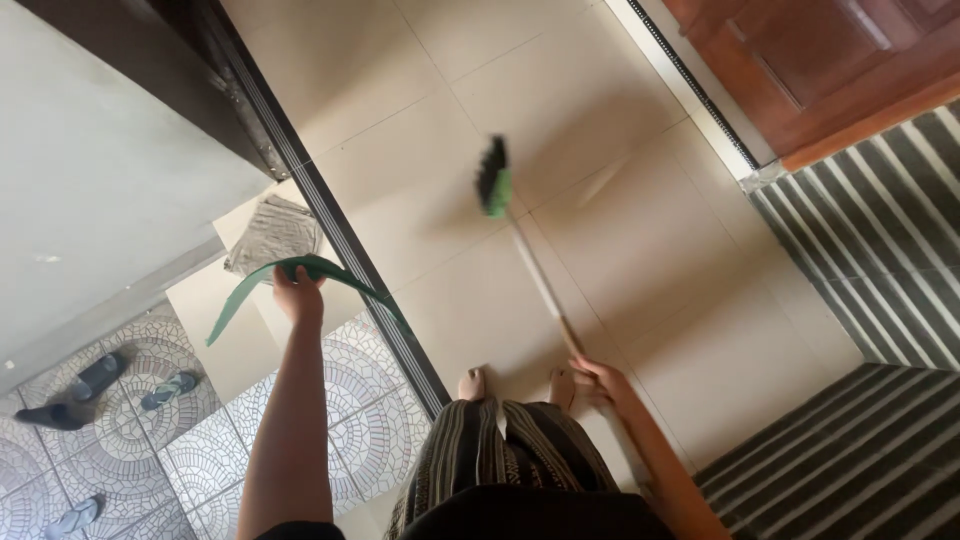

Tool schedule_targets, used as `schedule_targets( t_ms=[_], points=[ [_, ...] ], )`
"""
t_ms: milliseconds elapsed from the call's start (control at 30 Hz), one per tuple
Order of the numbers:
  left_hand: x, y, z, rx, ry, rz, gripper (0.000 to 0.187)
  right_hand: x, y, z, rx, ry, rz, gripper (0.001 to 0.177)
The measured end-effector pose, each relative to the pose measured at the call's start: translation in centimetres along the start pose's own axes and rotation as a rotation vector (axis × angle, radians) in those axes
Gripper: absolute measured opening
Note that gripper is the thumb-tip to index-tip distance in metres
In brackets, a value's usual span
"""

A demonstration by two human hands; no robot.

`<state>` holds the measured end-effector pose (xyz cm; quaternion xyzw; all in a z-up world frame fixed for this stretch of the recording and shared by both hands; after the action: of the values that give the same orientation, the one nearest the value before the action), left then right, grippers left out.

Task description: Sweeping the floor with a broom and moving a doormat.

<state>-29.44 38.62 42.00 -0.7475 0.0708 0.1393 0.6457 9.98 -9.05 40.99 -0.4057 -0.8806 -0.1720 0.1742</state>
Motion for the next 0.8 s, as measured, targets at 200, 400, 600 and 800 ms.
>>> schedule_targets(
  t_ms=[200, 400, 600, 800],
  points=[
    [-6.8, 1.9, 5.2, -0.057, -0.140, -0.246, 0.024, -12.9, -3.5, -3.4, -0.110, -0.391, 0.131, 0.020],
    [-11.5, 0.0, 4.8, -0.127, -0.082, -0.224, 0.036, -17.1, -3.5, 3.1, -0.215, -0.557, 0.154, 0.025],
    [-14.3, 1.0, 3.1, -0.182, -0.105, -0.154, 0.037, -4.4, -8.5, 18.0, 0.044, -0.087, 0.858, 0.012],
    [-16.0, 1.2, 1.4, -0.199, -0.130, -0.169, 0.041, 22.8, -6.3, 8.4, 0.357, 0.060, 0.400, 0.018]
  ],
)
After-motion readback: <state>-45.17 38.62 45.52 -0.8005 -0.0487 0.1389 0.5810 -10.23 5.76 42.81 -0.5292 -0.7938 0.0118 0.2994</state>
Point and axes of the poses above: each hand's wrist, its own z-axis towards the middle knuckle, its own x-axis out of the palm, y = z × x, the point moved 3 cm from there along z, towards the middle knuckle, and after that the axes turned 2 degrees about y, right-handed, at the moved point
